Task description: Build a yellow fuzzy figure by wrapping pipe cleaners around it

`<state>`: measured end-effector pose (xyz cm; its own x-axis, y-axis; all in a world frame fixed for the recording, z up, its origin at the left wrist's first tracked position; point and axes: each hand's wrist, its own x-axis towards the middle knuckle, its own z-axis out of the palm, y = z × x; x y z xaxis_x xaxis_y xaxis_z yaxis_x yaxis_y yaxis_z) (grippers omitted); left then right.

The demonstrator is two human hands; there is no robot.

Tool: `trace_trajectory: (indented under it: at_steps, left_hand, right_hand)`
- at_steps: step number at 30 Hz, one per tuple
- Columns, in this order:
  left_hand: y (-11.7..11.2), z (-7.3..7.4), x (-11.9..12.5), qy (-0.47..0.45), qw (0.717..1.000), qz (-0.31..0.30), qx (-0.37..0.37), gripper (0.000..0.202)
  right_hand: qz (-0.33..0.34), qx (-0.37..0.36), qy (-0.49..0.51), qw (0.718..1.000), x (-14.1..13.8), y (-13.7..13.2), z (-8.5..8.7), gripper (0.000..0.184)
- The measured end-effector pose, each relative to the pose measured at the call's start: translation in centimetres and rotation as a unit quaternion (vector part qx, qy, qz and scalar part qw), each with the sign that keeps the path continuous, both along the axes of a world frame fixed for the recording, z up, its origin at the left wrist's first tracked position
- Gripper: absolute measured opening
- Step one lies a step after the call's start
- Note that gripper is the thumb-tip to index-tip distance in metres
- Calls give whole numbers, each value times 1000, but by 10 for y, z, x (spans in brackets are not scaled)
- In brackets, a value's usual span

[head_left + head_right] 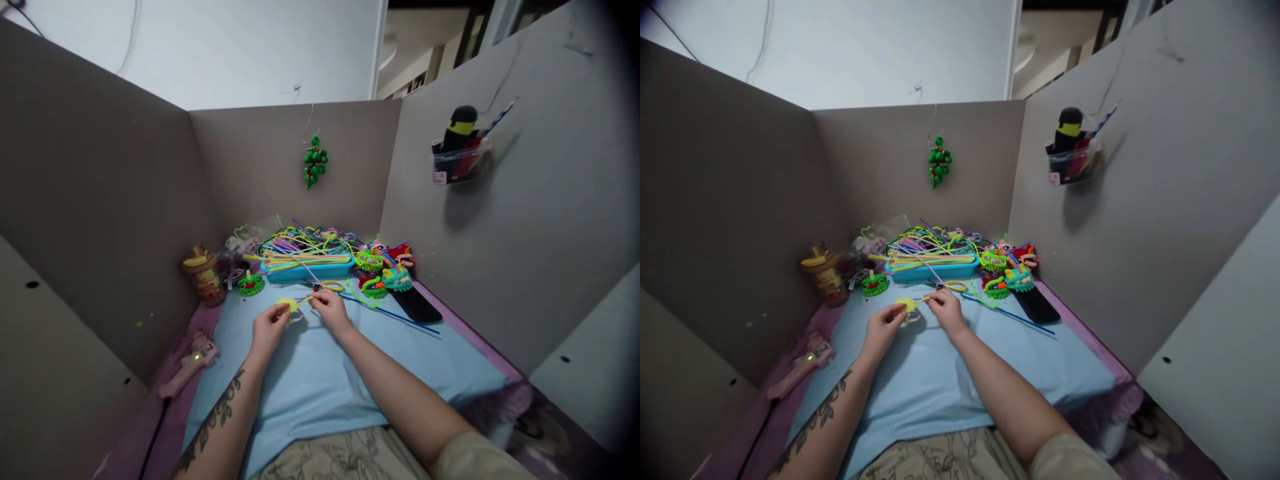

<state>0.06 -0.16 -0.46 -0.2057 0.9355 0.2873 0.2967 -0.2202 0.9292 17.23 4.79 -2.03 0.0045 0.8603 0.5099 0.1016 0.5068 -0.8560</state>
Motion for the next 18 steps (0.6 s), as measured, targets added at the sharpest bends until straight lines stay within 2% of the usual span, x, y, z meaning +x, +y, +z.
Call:
trace_trajectory:
  at_steps: [5,11,14,18]
  left_hand:
    - [2,-3,-1,2,1000,-22,-9,31]
    - [4,-7,-1,1,999,-31,-14,30]
    - [4,-6,-1,-15,999,-27,-10,30]
    - [2,-3,1,-46,999,-29,7,34]
  right_hand:
    - [66,-44,93,993,-4,-3,2,13]
    - [103,-65,124,985,-8,-9,5,13]
    - [106,-114,180,971,-10,-7,3,18]
    - [105,-212,261,936,-11,-2,1,25]
